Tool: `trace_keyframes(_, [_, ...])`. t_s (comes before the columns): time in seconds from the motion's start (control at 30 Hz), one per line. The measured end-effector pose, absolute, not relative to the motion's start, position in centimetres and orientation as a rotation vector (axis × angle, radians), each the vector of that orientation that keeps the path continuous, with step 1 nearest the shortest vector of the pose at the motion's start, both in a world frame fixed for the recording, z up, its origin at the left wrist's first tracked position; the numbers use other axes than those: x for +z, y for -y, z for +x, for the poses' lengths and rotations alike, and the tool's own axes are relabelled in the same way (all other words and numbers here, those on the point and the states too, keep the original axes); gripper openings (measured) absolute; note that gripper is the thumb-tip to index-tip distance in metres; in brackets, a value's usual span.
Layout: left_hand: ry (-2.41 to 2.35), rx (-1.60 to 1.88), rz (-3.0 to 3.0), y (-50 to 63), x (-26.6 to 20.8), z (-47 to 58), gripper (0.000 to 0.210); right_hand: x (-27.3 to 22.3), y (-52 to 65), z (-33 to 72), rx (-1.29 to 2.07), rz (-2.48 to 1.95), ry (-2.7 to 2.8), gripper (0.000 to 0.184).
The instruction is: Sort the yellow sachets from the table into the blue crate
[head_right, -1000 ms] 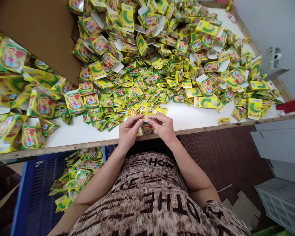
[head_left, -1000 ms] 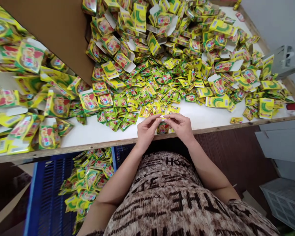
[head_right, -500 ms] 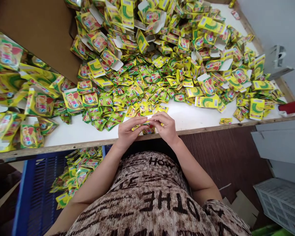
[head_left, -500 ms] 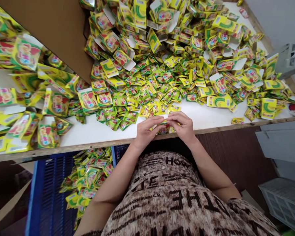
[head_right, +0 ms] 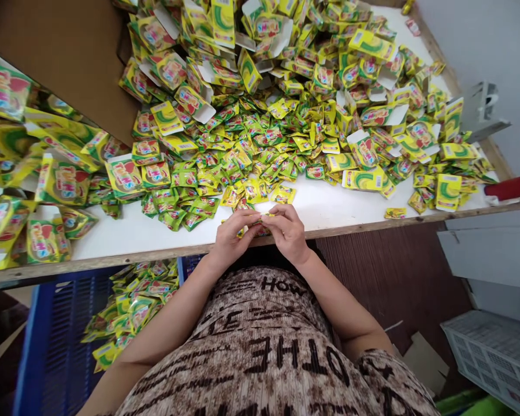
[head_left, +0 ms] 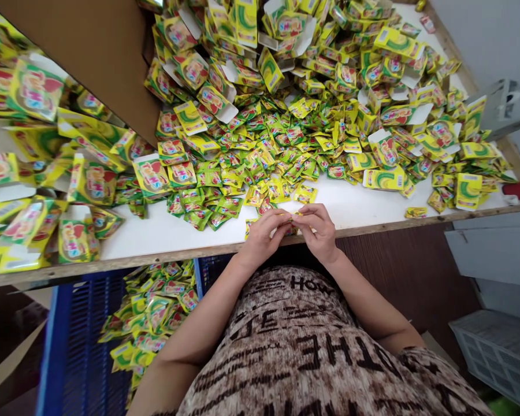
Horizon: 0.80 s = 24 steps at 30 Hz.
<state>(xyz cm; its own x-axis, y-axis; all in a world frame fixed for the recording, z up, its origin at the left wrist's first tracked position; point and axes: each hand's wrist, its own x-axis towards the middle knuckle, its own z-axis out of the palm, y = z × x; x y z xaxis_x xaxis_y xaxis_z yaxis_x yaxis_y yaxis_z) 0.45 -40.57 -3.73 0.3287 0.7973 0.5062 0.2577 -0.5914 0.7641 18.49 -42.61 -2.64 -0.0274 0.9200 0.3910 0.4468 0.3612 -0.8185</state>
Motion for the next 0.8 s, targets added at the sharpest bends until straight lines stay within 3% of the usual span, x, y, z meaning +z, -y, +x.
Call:
trace_keyframes(0.1, [-0.952,1.202,2.060,40.5,-3.9,0.5,0.031,-2.5,39.9,21.6,0.667,-1.300,1.682,0.013])
trace_keyframes(0.2, [-0.926,1.207,2.045,40.3,-4.1,0.7,0.031,-2.9,35.0,25.5,0.305,-1.769,1.361,0.024])
trace_keyframes(0.3, [-0.891,1.186,2.016,40.2,-4.2,1.1,0.031,-3.8,30.4,27.9,0.178,-2.178,1.285,0.041])
trace_keyframes(0.4, [-0.943,1.215,1.859,40.3,-3.7,0.9,0.029,-4.4,28.4,28.7,0.212,-2.246,1.307,0.038])
trace_keyframes(0.53, [-1.087,1.305,1.298,41.8,-2.7,-4.4,0.034,-4.6,30.0,30.2,0.356,-2.017,1.199,0.025])
trace_keyframes(0.63, [-0.992,0.946,1.257,44.8,-3.0,-12.5,0.028,-3.8,33.1,31.1,0.556,-1.803,1.150,0.024])
trace_keyframes(0.73, [-0.965,0.480,1.386,48.7,-4.5,-20.1,0.024,-2.2,35.8,30.0,0.998,-1.615,1.364,0.026])
trace_keyframes(0.8, [-1.161,0.454,1.374,51.3,-5.7,-23.2,0.019,-1.1,36.6,28.4,1.211,-1.473,1.621,0.022])
